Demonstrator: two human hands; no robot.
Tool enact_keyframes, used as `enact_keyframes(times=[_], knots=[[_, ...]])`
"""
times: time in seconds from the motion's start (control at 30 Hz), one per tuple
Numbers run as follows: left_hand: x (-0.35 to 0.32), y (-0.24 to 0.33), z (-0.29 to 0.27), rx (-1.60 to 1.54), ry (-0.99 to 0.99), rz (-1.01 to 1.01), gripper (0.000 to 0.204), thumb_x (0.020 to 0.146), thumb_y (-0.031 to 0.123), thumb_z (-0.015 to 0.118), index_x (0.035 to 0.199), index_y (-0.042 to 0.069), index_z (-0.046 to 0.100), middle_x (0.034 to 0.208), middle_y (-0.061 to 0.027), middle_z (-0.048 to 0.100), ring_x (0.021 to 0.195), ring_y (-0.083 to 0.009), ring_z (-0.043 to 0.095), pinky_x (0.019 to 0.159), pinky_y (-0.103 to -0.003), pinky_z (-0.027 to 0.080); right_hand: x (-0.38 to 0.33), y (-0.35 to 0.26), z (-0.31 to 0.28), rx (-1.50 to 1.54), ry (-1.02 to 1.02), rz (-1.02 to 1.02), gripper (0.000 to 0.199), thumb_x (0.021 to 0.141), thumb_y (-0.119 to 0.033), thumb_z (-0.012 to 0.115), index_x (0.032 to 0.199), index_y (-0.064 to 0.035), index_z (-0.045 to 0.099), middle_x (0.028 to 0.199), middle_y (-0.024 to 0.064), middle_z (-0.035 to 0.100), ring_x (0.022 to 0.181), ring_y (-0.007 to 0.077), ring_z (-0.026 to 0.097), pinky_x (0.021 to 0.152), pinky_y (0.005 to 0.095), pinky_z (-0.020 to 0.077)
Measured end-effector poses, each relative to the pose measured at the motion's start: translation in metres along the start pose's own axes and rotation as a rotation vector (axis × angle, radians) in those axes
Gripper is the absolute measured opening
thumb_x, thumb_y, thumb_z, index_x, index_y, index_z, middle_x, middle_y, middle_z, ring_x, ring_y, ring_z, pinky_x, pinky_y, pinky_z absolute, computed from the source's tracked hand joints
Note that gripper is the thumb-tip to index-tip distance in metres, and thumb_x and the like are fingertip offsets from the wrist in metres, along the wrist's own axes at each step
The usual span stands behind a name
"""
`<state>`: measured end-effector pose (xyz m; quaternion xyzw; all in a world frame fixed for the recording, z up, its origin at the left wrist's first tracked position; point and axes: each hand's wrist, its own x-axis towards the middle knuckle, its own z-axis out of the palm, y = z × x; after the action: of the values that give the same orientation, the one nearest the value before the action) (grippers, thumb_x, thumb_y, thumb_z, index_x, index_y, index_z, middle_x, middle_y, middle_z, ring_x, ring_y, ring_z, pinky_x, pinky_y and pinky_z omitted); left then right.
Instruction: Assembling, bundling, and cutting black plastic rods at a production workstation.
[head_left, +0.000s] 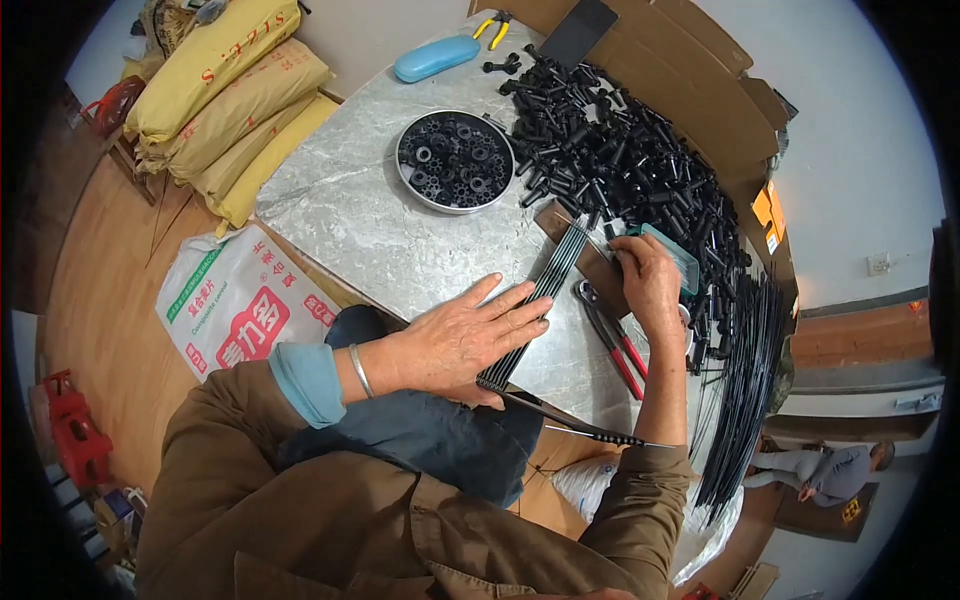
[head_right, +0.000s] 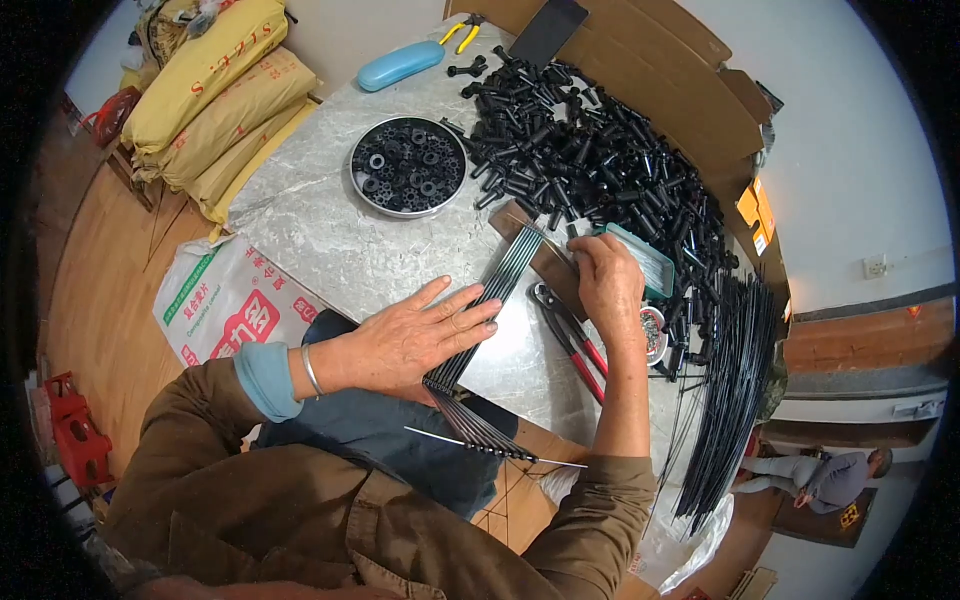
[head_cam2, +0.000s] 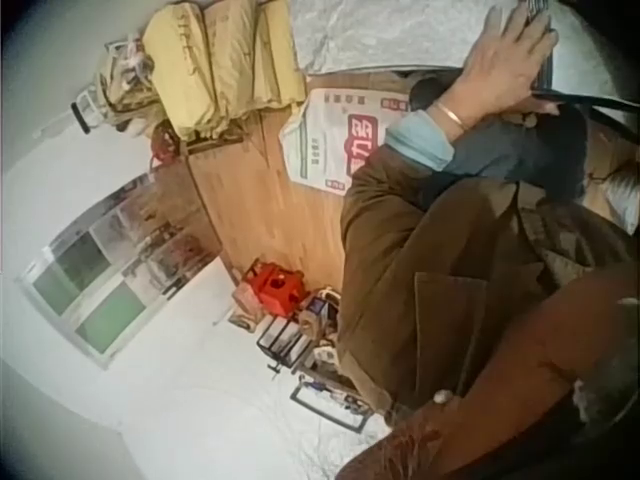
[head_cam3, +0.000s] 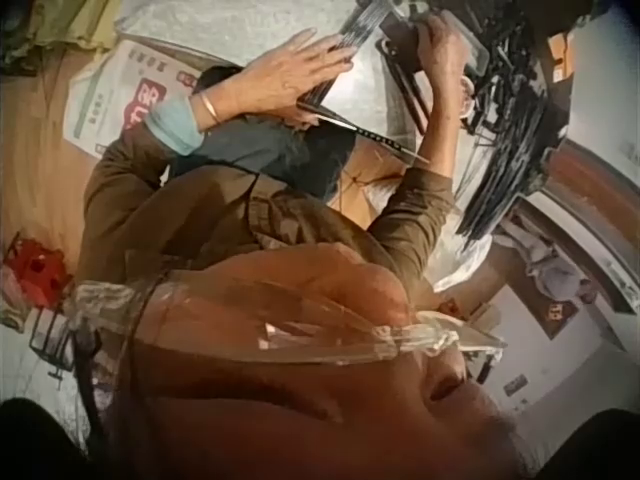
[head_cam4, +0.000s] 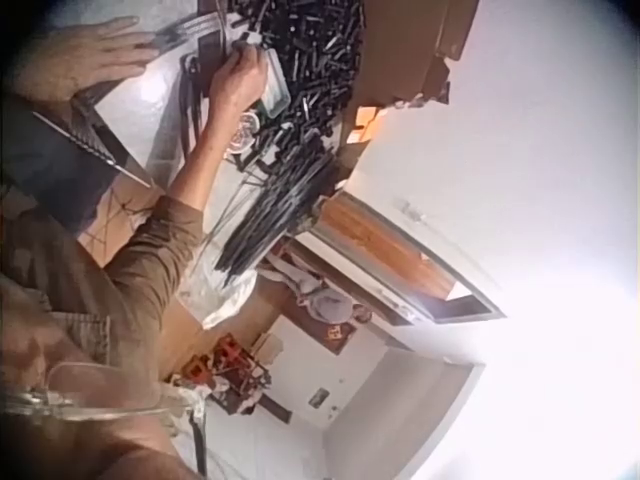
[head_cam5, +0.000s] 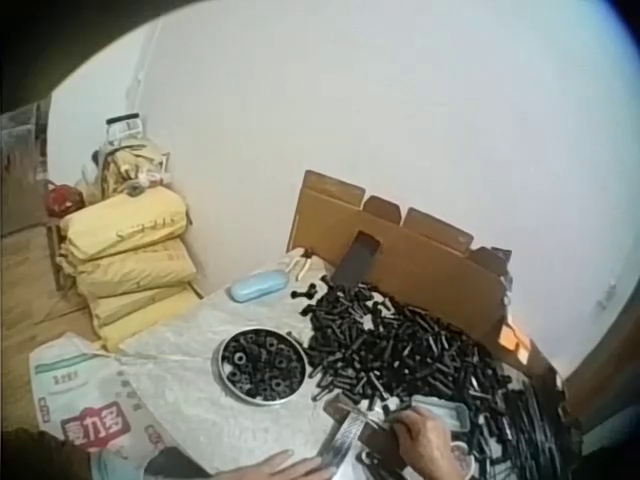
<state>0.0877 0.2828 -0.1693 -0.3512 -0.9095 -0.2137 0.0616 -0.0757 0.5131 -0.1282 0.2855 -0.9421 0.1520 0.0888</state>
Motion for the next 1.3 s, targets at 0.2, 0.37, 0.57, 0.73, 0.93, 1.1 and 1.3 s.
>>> enact_keyframes(times=[0.2, 0.37, 0.57, 0.73, 0.93, 1.1, 1.3], knots=[[0.0, 0.001, -0.002, 0.001, -0.015, -0.007, 0.093, 0.072, 0.057, 0.07, 0.139, 0.0, 0.039, 0.15, -0.0155, 0.029, 0.141, -0.0318, 0.022, 0.114, -0.049, 0.018, -0.001, 0.004, 0.002, 0.031, 0.009, -0.01, 0.013, 0.085, -0.007, 0.057, 0.093, -0.0054, 0.067, 0.085, 0.0092, 0.061, 0.079, 0.028, 0.061, 0.071, 0.0354, 0.047], [0.0, 0.001, -0.001, -0.069, -0.003, -0.031, 0.105, 0.059, 0.051, 0.081, 0.141, 0.002, 0.036, 0.152, -0.0144, 0.025, 0.143, -0.0306, 0.019, 0.116, -0.049, 0.017, 0.006, 0.003, 0.005, -0.026, 0.024, -0.088, 0.013, 0.083, -0.006, 0.059, 0.092, -0.0061, 0.068, 0.086, 0.0093, 0.062, 0.081, 0.0295, 0.061, 0.072, 0.0367, 0.0477], [0.0, 0.001, -0.002, -0.076, 0.001, -0.031, 0.103, 0.061, 0.051, 0.079, 0.14, 0.001, 0.036, 0.152, -0.0144, 0.025, 0.142, -0.0305, 0.02, 0.116, -0.048, 0.017, 0.023, 0.0, 0.002, -0.109, 0.003, -0.176, 0.012, 0.081, -0.005, 0.06, 0.09, -0.0051, 0.068, 0.087, 0.0101, 0.064, 0.083, 0.0299, 0.062, 0.074, 0.0369, 0.0486], [-0.001, 0.002, -0.001, -0.086, 0.013, -0.036, 0.101, 0.062, 0.051, 0.079, 0.14, 0.001, 0.037, 0.152, -0.0145, 0.025, 0.142, -0.0307, 0.02, 0.115, -0.048, 0.017, 0.024, 0.002, 0.005, 0.012, -0.105, -0.064, 0.01, 0.081, -0.007, 0.059, 0.087, -0.0068, 0.067, 0.087, 0.0097, 0.064, 0.087, 0.0313, 0.06, 0.077, 0.0414, 0.0465], [0.0, 0.002, -0.002, -0.083, -0.008, -0.032, 0.101, 0.061, 0.049, 0.08, 0.14, 0.002, 0.037, 0.152, -0.0149, 0.025, 0.142, -0.0309, 0.02, 0.115, -0.049, 0.017, 0.027, -0.001, 0.006, 0.058, -0.105, -0.06, 0.01, 0.08, -0.006, 0.058, 0.087, -0.006, 0.067, 0.087, 0.0108, 0.064, 0.086, 0.0325, 0.06, 0.078, 0.0418, 0.047], [0.0, 0.001, -0.001, -0.084, 0.0, -0.03, 0.101, 0.061, 0.049, 0.08, 0.139, 0.002, 0.038, 0.152, -0.015, 0.025, 0.142, -0.0311, 0.02, 0.115, -0.049, 0.018, 0.029, 0.001, 0.006, 0.001, -0.087, -0.129, 0.009, 0.08, -0.005, 0.058, 0.085, -0.0065, 0.066, 0.086, 0.0104, 0.064, 0.086, 0.0321, 0.06, 0.077, 0.0419, 0.0463], [-0.002, 0.001, 0.0, -0.075, 0.014, -0.032, 0.101, 0.061, 0.05, 0.08, 0.139, 0.002, 0.038, 0.152, -0.015, 0.025, 0.142, -0.0312, 0.02, 0.115, -0.049, 0.017, 0.027, -0.011, 0.002, -0.126, -0.079, -0.165, 0.01, 0.08, -0.003, 0.057, 0.087, -0.0043, 0.064, 0.088, 0.0117, 0.064, 0.083, 0.0327, 0.062, 0.075, 0.0409, 0.0477]])
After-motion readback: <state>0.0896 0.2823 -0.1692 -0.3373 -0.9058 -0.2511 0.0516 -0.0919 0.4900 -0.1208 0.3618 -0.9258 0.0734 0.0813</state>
